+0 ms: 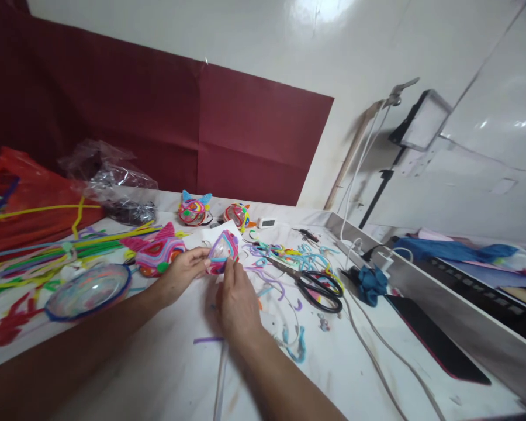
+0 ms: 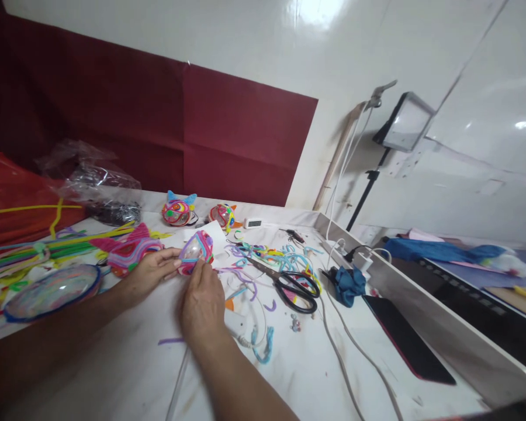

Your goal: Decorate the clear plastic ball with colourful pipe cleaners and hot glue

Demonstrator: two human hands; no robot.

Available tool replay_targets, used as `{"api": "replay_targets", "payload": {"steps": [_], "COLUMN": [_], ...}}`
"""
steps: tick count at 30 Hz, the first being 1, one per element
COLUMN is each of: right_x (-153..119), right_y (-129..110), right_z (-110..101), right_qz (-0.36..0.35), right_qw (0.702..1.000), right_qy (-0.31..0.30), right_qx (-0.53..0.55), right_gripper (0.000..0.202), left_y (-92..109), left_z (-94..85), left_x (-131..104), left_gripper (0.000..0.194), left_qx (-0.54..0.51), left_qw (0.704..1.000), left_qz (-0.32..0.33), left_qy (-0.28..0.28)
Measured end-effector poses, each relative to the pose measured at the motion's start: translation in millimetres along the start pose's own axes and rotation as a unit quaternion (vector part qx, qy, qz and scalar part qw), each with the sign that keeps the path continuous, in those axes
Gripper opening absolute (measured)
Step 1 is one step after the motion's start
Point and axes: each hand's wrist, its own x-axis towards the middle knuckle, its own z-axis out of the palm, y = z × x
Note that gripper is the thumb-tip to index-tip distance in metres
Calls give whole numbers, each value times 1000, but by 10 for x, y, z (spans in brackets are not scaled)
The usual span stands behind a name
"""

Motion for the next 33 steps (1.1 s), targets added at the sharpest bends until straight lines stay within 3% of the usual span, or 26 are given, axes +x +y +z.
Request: {"api": "replay_targets", "payload": {"steps": [17,25,33], "right_x": [0,-4,0], "right_y": [-61,-128,-208], "right_z": [53,-15,-89], "right_qz": [1,-17,-13], "right_qw": [999,996,995], "right_qy": [4,21,14], "right_qx": [-38,-90,-101], "right_gripper": [57,51,48], "left_y": [-48,-110,-142], "left_z": [-32,-64,-108], "left_x": [46,61,80], "left_gripper": [38,34,36], "left_qx": [-31,-109,-109], "left_qw": [998,993,993], "left_qz": [-45,-44,-41], "left_qy": [19,6,6]}}
